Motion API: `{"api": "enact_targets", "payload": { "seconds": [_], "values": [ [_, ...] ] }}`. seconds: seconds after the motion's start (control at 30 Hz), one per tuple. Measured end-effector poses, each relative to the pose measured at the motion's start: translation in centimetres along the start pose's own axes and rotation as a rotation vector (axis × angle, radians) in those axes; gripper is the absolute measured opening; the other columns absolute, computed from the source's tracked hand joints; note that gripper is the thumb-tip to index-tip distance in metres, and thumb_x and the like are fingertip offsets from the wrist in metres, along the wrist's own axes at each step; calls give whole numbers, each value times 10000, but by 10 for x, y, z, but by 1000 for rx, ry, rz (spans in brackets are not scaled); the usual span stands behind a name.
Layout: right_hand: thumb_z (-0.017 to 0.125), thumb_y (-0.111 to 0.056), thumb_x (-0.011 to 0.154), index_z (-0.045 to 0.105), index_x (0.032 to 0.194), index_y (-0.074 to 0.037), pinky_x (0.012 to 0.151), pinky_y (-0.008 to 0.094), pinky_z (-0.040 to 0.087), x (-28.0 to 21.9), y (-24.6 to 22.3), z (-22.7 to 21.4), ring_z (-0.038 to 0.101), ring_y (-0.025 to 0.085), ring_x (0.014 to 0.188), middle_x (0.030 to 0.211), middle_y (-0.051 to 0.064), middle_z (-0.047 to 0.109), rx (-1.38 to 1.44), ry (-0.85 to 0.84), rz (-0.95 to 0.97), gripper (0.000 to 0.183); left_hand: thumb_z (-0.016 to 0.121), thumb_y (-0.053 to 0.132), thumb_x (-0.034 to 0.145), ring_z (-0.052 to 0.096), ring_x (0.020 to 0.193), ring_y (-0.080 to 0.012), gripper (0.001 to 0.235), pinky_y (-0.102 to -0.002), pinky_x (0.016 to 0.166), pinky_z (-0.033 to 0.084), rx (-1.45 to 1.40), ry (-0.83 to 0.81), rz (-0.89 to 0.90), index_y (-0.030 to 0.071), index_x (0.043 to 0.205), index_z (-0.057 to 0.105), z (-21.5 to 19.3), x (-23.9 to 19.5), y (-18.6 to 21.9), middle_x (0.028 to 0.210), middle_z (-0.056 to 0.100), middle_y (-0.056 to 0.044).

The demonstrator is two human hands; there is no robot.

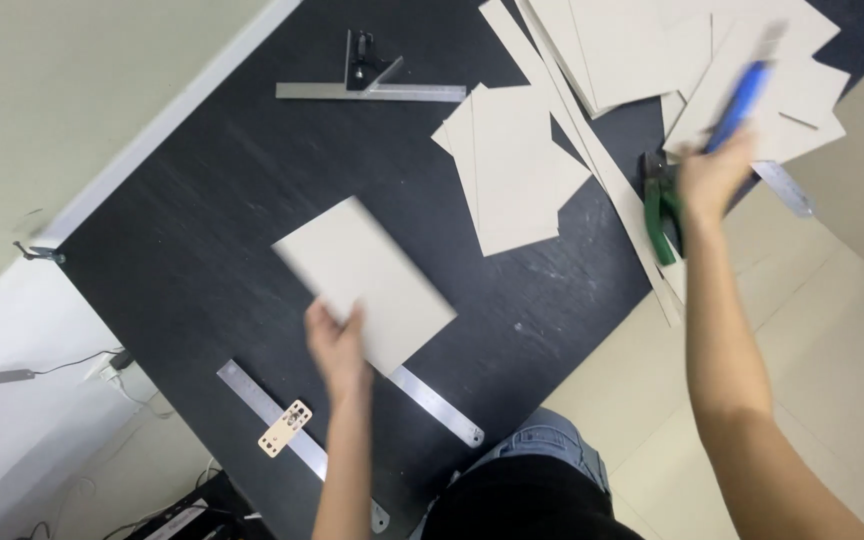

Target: Cutting cardboard sheets into smaller pieces using a utility knife and a metal ruler for precision.

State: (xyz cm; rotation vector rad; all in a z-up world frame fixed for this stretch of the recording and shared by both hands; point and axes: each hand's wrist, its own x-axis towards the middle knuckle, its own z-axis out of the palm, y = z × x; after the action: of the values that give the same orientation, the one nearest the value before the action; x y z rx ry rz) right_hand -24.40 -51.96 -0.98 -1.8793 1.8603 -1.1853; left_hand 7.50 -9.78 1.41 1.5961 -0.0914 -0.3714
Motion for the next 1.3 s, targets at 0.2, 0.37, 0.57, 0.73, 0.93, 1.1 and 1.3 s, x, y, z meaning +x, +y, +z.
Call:
{"api": "enact_targets", "payload": {
  "seconds": [0.2,0.37,0.57,0.73,0.93,1.1,1.3],
  "values": [
    [871,-45,751,638,1095,50,865,577,522,-61,-63,89,658,477,998,984,249,674,141,-495,-129,426,719,12,865,558,1228,-447,675,-503,1014,495,64,-343,-79,-13,1449,382,165,25,-67,1318,532,-338],
    [837,-273,829,655,1094,-48,907,620,476,-70,-82,124,643,417,1049,1010,172,687,-199,-484,-3,392,754,61,816,447,1376,-412,862,-450,1137,407,201,-405,-182,-32,1520,264,194,-1,-23,1449,450,-313],
    [804,-263,827,617,1183,39,890,589,516,-98,-118,113,644,493,1078,1066,298,685,101,-705,141,502,709,79,840,232,1490,-400,947,-464,1234,227,215,-501,-256,-42,1569,116,181,-24,14,1580,207,-291],
    [848,-146,755,575,1237,-6,880,587,545,-131,-143,72,656,495,1050,1053,301,683,-14,-915,-31,572,738,120,829,243,1475,-392,1052,-469,1222,244,238,-573,-402,54,1603,28,141,-55,15,1566,155,-216],
    [584,-48,896,565,1029,-143,869,394,431,-164,-190,-47,680,232,785,795,26,647,-115,-659,-1002,164,767,-8,777,32,1500,-453,1123,-546,1221,77,386,-155,271,48,1602,8,82,-53,29,1593,8,-243],
    [710,29,763,610,1116,-106,1045,456,357,-182,-148,-56,700,236,862,862,83,702,-21,-632,-1001,391,783,-62,751,96,1520,-416,1172,-507,1246,59,309,-354,337,33,1610,-9,67,-17,-8,1614,171,-250],
    [830,48,868,631,1132,-59,1081,532,124,-172,-121,-91,580,301,1282,1287,111,678,155,-474,-630,347,806,5,770,313,1437,-409,940,-498,1233,190,375,-465,227,20,1516,234,78,-3,-22,1405,386,-207]
  ]
}}
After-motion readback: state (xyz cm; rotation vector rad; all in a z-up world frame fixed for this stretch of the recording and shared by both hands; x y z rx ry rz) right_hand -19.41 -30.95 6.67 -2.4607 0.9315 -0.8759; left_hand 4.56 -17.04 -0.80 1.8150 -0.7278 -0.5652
